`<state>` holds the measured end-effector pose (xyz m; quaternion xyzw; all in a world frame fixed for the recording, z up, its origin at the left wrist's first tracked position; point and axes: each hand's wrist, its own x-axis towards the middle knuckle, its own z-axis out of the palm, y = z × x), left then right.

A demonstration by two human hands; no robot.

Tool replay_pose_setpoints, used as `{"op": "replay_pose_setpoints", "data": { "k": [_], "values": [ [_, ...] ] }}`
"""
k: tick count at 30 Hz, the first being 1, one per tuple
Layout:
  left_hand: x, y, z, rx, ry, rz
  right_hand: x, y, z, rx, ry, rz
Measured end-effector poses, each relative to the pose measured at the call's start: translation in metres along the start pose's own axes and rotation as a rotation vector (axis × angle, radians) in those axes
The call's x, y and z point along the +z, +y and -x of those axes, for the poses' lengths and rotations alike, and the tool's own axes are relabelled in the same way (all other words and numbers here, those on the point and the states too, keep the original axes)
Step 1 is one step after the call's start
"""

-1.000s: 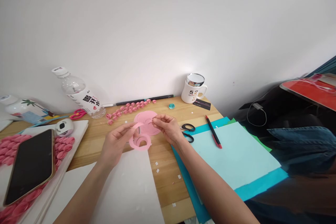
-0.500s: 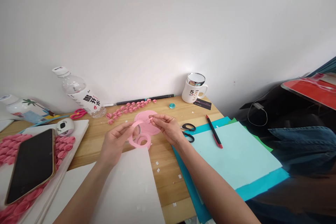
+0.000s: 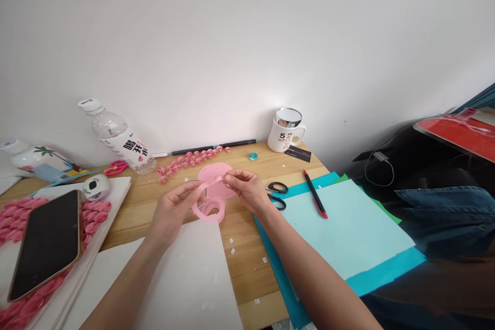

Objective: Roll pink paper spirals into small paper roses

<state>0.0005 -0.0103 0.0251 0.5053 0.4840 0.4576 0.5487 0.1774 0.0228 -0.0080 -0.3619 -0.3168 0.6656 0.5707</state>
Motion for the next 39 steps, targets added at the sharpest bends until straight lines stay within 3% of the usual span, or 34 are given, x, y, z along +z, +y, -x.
{"op": "replay_pose_setpoints", "data": {
  "k": [39],
  "values": [
    [0.003, 0.0021, 0.0013, -0.048, -0.015, 0.013, -0.0007, 0.0005, -0.0002, 0.015, -0.031, 0.023]
  ]
}}
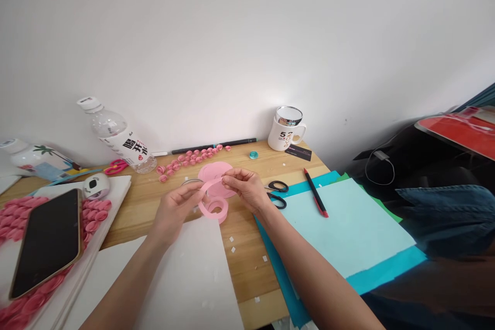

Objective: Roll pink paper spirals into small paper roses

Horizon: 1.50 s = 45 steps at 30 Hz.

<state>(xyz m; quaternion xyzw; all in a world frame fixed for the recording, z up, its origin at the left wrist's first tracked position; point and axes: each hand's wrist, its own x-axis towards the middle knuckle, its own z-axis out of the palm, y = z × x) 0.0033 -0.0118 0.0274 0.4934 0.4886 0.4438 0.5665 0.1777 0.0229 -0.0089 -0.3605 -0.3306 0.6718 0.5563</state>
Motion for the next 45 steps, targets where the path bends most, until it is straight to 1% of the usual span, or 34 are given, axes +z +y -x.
{"op": "replay_pose_setpoints", "data": {
  "k": [3, 6, 8, 12, 15, 18, 22, 27, 32, 39, 45],
  "values": [
    [0.0004, 0.0004, 0.0006, -0.005, -0.025, -0.002, 0.0017, 0.0002, 0.0011, -0.023, -0.028, 0.021],
    [0.0, -0.0003, 0.0004, -0.009, -0.04, 0.007, 0.0032, 0.0004, 0.0016, -0.042, -0.009, 0.006],
    [-0.0006, -0.0015, -0.0002, -0.01, -0.029, 0.012, 0.0035, 0.0002, 0.0015, -0.036, -0.01, -0.002],
    [-0.001, -0.0028, -0.0012, -0.005, 0.001, 0.009, 0.0026, -0.0006, 0.001, -0.003, -0.055, -0.001],
    [0.0, -0.0022, -0.0008, -0.019, 0.004, 0.017, 0.0013, -0.0003, 0.0005, -0.006, -0.034, 0.008],
    [0.0012, -0.0023, -0.0003, -0.025, -0.032, 0.027, 0.0008, 0.0003, 0.0004, -0.023, -0.03, 0.025],
    [0.0021, -0.0038, -0.0002, 0.001, -0.066, 0.012, 0.0015, 0.0011, 0.0009, -0.039, -0.073, 0.048],
    [0.0021, -0.003, -0.0002, 0.007, -0.048, 0.014, 0.0027, 0.0016, 0.0013, -0.04, -0.046, 0.028],
    [0.0009, -0.0016, -0.0009, 0.003, -0.017, 0.029, 0.0022, 0.0005, 0.001, -0.02, -0.085, 0.051],
    [0.0016, -0.0063, -0.0005, 0.01, -0.072, 0.02, 0.001, 0.0027, 0.0008, -0.055, -0.092, 0.062],
    [0.0001, -0.0071, -0.0012, 0.009, -0.066, 0.013, 0.0016, 0.0031, 0.001, -0.087, -0.068, 0.055]
  ]
}}
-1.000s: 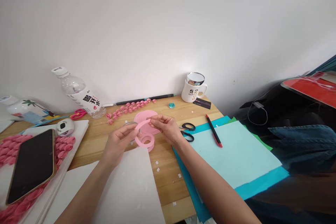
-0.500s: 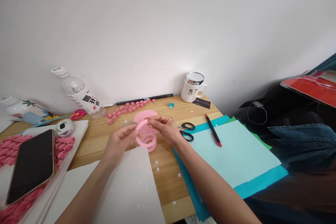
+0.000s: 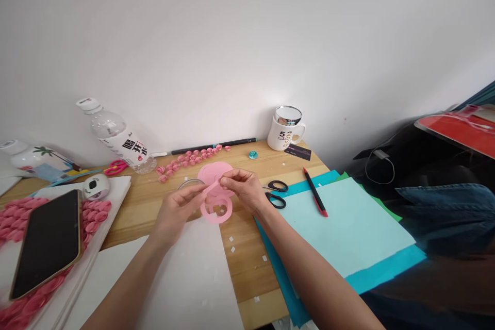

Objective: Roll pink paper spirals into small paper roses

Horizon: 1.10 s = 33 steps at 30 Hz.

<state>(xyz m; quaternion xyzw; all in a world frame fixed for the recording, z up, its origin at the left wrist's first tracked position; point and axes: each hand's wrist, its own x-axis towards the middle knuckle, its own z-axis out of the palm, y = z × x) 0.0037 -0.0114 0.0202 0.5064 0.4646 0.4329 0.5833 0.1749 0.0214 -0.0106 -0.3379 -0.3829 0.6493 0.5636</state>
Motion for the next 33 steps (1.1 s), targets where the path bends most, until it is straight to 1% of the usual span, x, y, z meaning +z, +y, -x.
{"op": "replay_pose_setpoints", "data": {
  "k": [5, 12, 16, 22, 28, 33],
  "values": [
    [-0.0021, 0.0016, 0.0002, 0.004, 0.053, -0.022, 0.0015, -0.0024, 0.0006, 0.047, -0.007, 0.01],
    [-0.0003, 0.0029, 0.0008, 0.0, 0.028, -0.014, 0.0006, -0.0012, 0.0004, 0.0, -0.027, 0.002],
    [0.0, 0.003, 0.0008, 0.008, 0.028, 0.003, 0.001, -0.0014, 0.0002, -0.017, 0.001, 0.021],
    [-0.001, 0.003, 0.0004, 0.026, 0.067, -0.018, 0.0012, -0.0024, 0.0007, 0.049, -0.024, 0.036],
    [0.0002, 0.0031, 0.0013, 0.004, 0.012, -0.002, 0.0013, -0.0024, 0.0015, 0.029, -0.01, -0.003],
    [0.0008, 0.0033, 0.0013, 0.007, 0.016, -0.012, -0.0003, 0.0003, 0.0008, 0.013, 0.007, 0.03]
  ]
}}
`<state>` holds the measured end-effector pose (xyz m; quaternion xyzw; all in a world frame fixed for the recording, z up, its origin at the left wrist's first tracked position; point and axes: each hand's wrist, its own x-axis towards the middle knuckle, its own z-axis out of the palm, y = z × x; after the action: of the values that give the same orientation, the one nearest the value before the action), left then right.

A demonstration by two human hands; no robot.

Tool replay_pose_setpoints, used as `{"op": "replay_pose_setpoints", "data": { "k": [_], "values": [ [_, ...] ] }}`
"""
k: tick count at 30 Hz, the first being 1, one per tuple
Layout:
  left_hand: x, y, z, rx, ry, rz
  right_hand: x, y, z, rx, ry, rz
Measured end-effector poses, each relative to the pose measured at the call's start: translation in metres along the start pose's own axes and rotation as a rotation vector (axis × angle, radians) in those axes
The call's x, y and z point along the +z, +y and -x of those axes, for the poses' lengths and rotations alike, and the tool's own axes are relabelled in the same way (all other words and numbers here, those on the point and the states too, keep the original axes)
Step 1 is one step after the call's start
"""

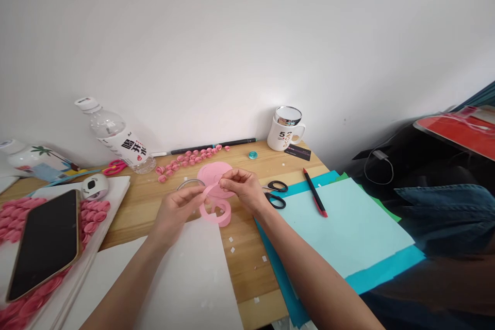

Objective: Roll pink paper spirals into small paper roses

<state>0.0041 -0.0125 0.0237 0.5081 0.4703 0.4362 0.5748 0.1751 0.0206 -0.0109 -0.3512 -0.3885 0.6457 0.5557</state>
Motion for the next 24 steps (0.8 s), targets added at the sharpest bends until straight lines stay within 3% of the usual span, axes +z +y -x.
{"op": "replay_pose_setpoints", "data": {
  "k": [24],
  "values": [
    [0.0024, 0.0024, 0.0, -0.011, 0.02, -0.002, 0.0011, -0.002, 0.0001, -0.01, -0.009, 0.028]
  ]
}}
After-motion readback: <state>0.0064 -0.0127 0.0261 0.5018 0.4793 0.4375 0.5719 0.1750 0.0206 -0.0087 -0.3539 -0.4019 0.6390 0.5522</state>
